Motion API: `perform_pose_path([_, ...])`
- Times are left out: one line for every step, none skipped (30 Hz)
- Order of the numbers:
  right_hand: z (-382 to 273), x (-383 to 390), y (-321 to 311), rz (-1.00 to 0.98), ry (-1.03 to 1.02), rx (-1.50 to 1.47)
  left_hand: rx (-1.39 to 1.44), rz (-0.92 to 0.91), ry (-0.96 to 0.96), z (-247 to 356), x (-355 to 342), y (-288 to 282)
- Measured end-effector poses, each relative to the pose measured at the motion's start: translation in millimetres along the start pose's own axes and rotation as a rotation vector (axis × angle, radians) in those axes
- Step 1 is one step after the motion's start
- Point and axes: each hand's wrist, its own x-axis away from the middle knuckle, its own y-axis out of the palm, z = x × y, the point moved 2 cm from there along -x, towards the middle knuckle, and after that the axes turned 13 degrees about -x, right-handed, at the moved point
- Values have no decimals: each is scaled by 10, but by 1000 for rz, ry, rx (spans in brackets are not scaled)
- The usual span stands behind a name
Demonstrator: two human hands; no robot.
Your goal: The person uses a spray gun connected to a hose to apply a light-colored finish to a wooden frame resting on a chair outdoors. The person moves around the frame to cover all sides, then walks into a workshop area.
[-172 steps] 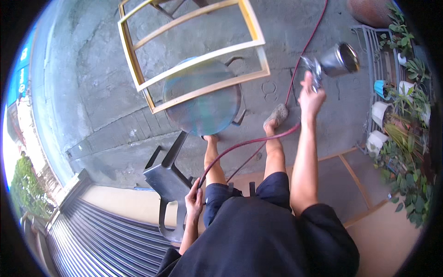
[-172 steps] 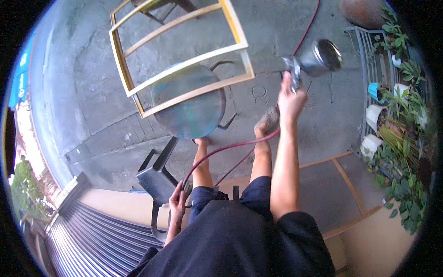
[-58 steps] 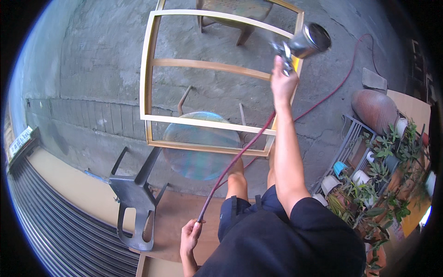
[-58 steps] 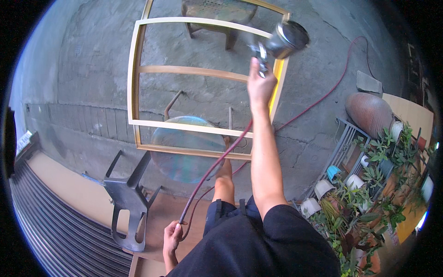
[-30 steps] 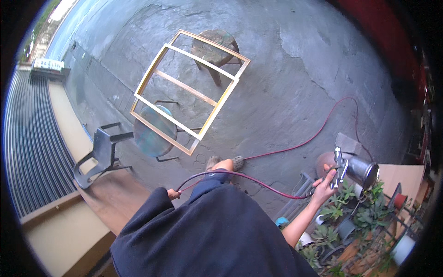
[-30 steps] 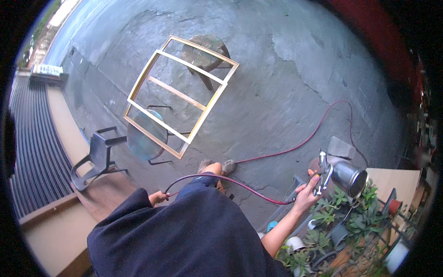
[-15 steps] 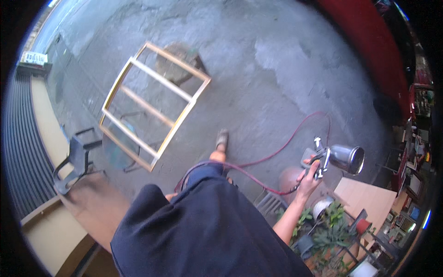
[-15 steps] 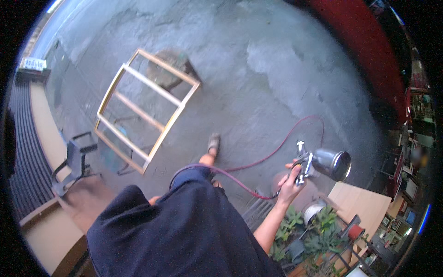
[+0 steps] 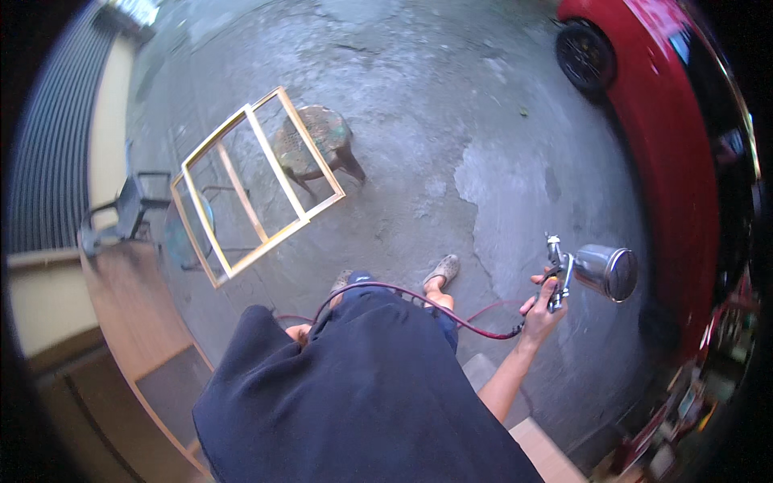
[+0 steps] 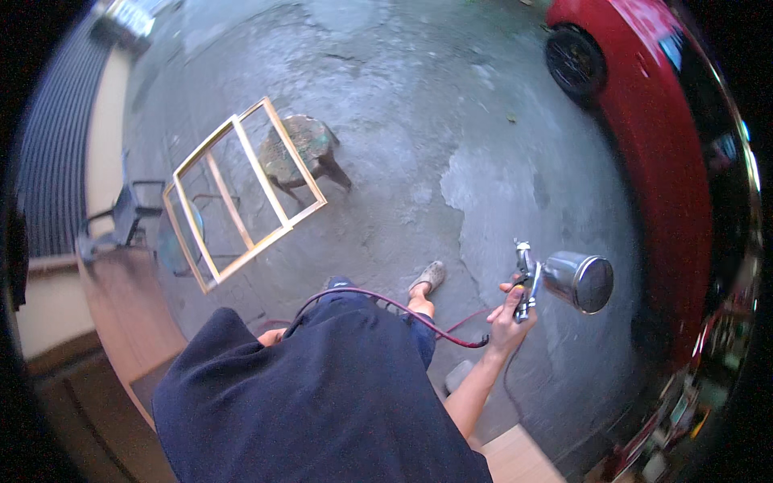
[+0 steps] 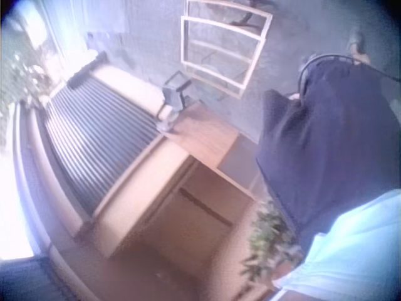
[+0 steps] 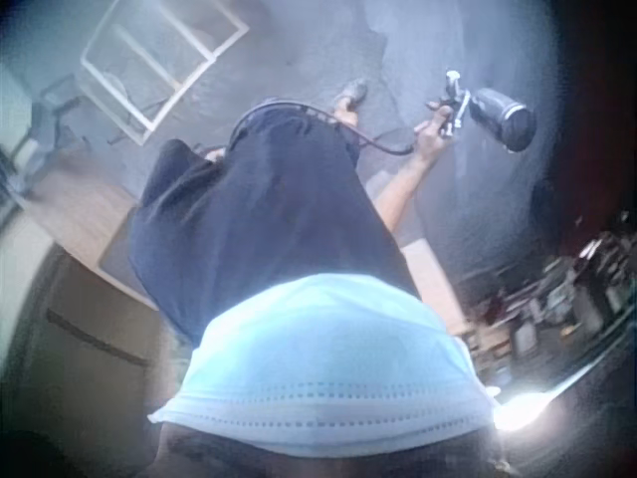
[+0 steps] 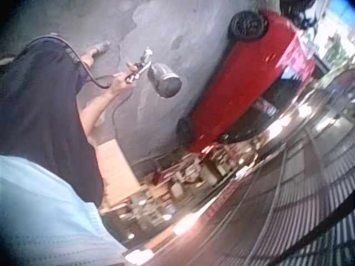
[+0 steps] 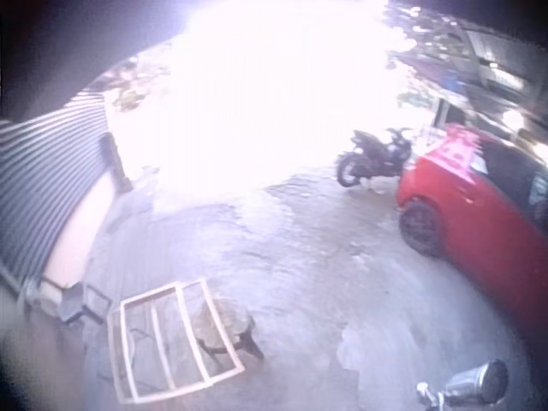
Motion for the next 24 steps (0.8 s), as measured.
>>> perform_pose_path([-15,-329,20,-31,-5,14,57,20,-11,273,-9,98])
perform_pose_path([-138,-675,135,-40,17,19,104,39,-23,514,-39,132])
perform_pose_path([-207,-942,216,-93,-6,15,150,43,-48,635,52,288])
perform_pose_path([-300,-1238,252,-124,-49,21,177,40,-46,859,96,333])
perform_pose_path([-395,-1520,302,-156,-91,25,206,51,-40,1104,81,281])
perform_pose_path([-447,-1691,307,-215,-115,35,236,53,-44,1254,123,312])
perform_pose_path([-496,-1939,342,-250,-96,48,288,56,-51,1423,157,327])
perform_pose_path([-525,-2218,359,-283,-79,56,331,56,-53,1591,176,298])
perform_pose_path([-503,-2501,421,-321,-62,63,381,53,-63,1751,167,310])
perform_pose_path([-468,-2799,542,-344,-72,89,430,50,-72,1889,145,286])
perform_pose_path([-457,-3044,730,-351,-81,66,475,35,-73,2027,122,231])
perform_pose_path([-422,-3274,928,-351,-84,40,513,22,-82,2126,110,143])
perform_pose_path([-394,-3488,1124,-349,-85,17,550,3,-90,2220,79,29])
perform_pose_path([-407,-3669,1385,-402,-75,13,608,-14,-102,2335,59,-32])
perform_pose_path([-394,-3871,1580,-433,-109,15,657,-30,-96,2507,-22,-189])
perform_pose_path([-369,-4071,1745,-462,-144,17,702,-51,-90,2710,-106,-327])
perform_pose_path([-347,-4287,1992,-499,-179,10,768,-69,-78,2945,-189,-447])
perform_pose_path([-320,-4484,2199,-533,-159,48,849,-92,-70,3201,-211,-498])
perform_pose_path([-295,-4700,2418,-567,-141,87,931,-105,-51,3405,-300,-675])
perform_pose_path([-320,-4965,2601,-610,-129,137,1029,-122,-23,3696,-357,-837])
perform_pose_path([-342,-5163,2865,-643,-135,141,1141,-146,9,4019,-420,-921])
perform_pose_path([-362,-5363,3164,-659,-149,136,1251,-168,64,4392,-505,-1079])
perform_pose_path([-323,-5478,3540,-703,-128,108,1418,-183,93,4699,-488,-1065])
perform_pose_path([-411,-5581,3852,-735,-107,58,1542,-221,163,5138,-619,-1285])
